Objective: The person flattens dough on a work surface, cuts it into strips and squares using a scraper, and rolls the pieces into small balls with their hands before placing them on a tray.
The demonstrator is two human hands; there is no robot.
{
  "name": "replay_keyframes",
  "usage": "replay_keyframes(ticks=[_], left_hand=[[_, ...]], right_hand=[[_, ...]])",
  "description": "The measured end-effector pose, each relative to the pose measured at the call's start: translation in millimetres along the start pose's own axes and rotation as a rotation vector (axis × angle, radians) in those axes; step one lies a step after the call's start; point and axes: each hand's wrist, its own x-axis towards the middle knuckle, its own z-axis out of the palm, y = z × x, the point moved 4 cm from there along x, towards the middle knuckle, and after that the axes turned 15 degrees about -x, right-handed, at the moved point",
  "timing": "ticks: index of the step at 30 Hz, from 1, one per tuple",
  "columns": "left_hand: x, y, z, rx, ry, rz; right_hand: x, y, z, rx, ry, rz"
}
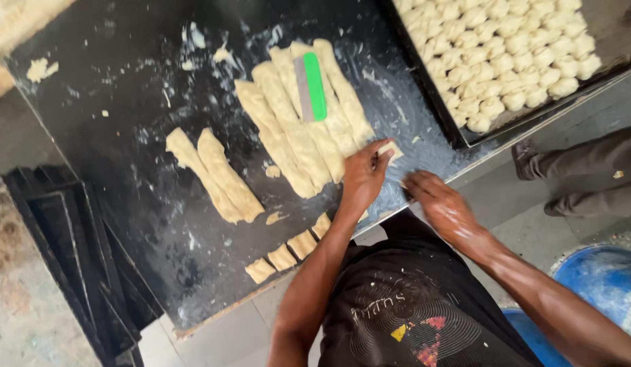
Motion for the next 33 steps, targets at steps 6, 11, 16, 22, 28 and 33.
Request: replay_keyframes(ticks=[6,11,16,22,28,33], left_hand=[[-34.4,12.6,-14.4,-0.149,-0.201,-0.227],[-73.5,40.5,-55.1,-0.500,-0.328,-0.372],[-97.6,16.6,-91.5,-0.496,-0.204,-0.317],[-137.5,20.1,-129.4,-0.726,-0.205,-0.252],[-143.6,51.5,-125.5,-0.580,-0.176,-0.061],[-106.7,59.3,-112.4,0.081,-0.105,-0.122]], right_hand=[[10.1,2.5,-42.9,0.705,-0.274,0.464],[76.9,-23.6,-62.2,0.687,-0.304,0.323],[75.1,-95.6,-73.1,0.224,-0.016,-0.180],[60.4,-139.4,-62.4,0.278,0.098,-0.192],[70.8,-106.4,-35.9,1.263,-0.454,0.388],[85.5,-84.1,-59.1,0.487,-0.055,-0.069]])
